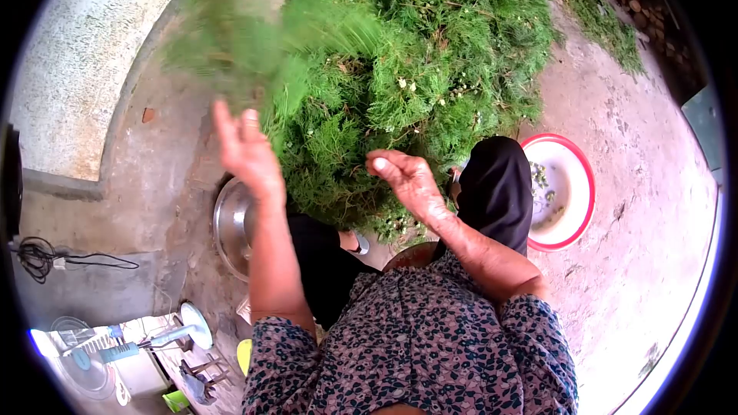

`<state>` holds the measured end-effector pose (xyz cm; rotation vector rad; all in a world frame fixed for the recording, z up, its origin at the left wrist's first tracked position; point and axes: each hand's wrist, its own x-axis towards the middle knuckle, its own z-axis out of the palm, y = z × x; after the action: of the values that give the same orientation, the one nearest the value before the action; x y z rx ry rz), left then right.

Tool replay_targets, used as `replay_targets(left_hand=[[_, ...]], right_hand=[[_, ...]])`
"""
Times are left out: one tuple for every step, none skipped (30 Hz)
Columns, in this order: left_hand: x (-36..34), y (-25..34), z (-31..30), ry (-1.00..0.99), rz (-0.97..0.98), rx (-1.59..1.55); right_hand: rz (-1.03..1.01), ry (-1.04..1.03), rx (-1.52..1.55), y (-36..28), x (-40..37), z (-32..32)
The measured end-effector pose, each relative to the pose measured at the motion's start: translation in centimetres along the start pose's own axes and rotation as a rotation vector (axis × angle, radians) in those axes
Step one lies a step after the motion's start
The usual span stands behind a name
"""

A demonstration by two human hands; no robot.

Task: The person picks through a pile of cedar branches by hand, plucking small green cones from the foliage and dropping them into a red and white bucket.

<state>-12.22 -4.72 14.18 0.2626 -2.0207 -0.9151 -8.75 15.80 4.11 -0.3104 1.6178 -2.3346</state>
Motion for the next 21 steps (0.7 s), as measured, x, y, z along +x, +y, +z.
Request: replay_targets(left_hand=[[-1.5, 0.5, 1.1, 0.069, 0.452, 0.256], [-4.4, 0.2, 2.0, -0.078, 0.286, 0.079], [-6.6, -1.0, 2.6, -0.157, 0.387, 0.205], [-9.0, -1.7, 2.9, -0.293, 0.388, 0.37], [-11.1, -2.7, 3.8, -0.283, 0.478, 0.371], [-13.3, -3.7, 4.5, -0.321, 0.496, 0.379], [-15.4, -4.5, 4.9, -0.411, 0.515, 0.425], [-17.2, -5.2, 5.0, -0.51, 0.541, 0.503], [-18.1, -5.1, 4.8, -0.591, 0.534, 0.537], [-18.9, -5.1, 4.7, -0.668, 0.526, 0.569], [-19.5, -5.1, 4.7, -0.664, 0.544, 0.539], [-20.3, -4.9, 4.4, -0.716, 0.492, 0.52], [-20.8, -5.0, 4.3, -0.716, 0.441, 0.43], [-21.4, -5.0, 4.6, -0.718, 0.394, 0.331], [-22.2, -5.3, 4.7, -0.723, 0.327, 0.245], [-22.8, -5.6, 4.8, -0.728, 0.261, 0.16], [-22.9, -5.4, 4.8, -0.719, 0.217, 0.081], [-23.1, -5.3, 4.7, -0.723, 0.217, 0.076], [-23.3, -5.2, 4.6, -0.678, 0.221, 0.051], [-23.5, -5.1, 4.4, -0.631, 0.224, 0.028], [-23.7, -5.0, 4.0, -0.624, 0.128, -0.013]], right_hand=[[0.038, -0.002, 0.046, -0.1, 0.2, 1.0], [0.077, -0.003, 0.091, -0.1, 0.3, 1.6], [0.116, -0.034, 0.083, 0.7, 0.8, 1.6], [0.167, 0.011, 0.169, 1.8, 1.2, 1.8], [0.231, 0.021, 0.302, 2.4, 1.5, 1.9], [0.296, 0.033, 0.434, 3.1, 1.8, 1.6], [0.431, 0.07, 0.418, 5.5, 2.2, 0.3], [0.439, 0.158, 0.482, 7.2, 1.9, -0.4], [0.469, 0.257, 0.542, 8.5, 1.7, -0.4], [0.495, 0.354, 0.598, 9.6, 1.6, -0.5], [0.516, 0.34, 0.649, 9.8, 1.3, -0.8], [0.522, 0.342, 0.646, 10.1, 1.2, -0.9], [0.534, 0.352, 0.726, 10.2, 1.1, -1.1], [0.537, 0.37, 0.806, 9.9, 1.0, -1.6], [0.515, 0.358, 0.78, 11.2, 1.3, -2.2], [0.582, 0.412, 0.794, 11.7, 1.1, -2.7], [0.569, 0.422, 0.78, 12.3, 1.2, -3.1], [0.561, 0.427, 0.767, 12.8, 1.3, -3.3], [0.558, 0.427, 0.766, 13.3, 1.3, -3.7], [0.563, 0.417, 0.768, 13.2, 1.2, -3.8], [0.568, 0.409, 0.771, 13.2, 1.0, -3.9]])
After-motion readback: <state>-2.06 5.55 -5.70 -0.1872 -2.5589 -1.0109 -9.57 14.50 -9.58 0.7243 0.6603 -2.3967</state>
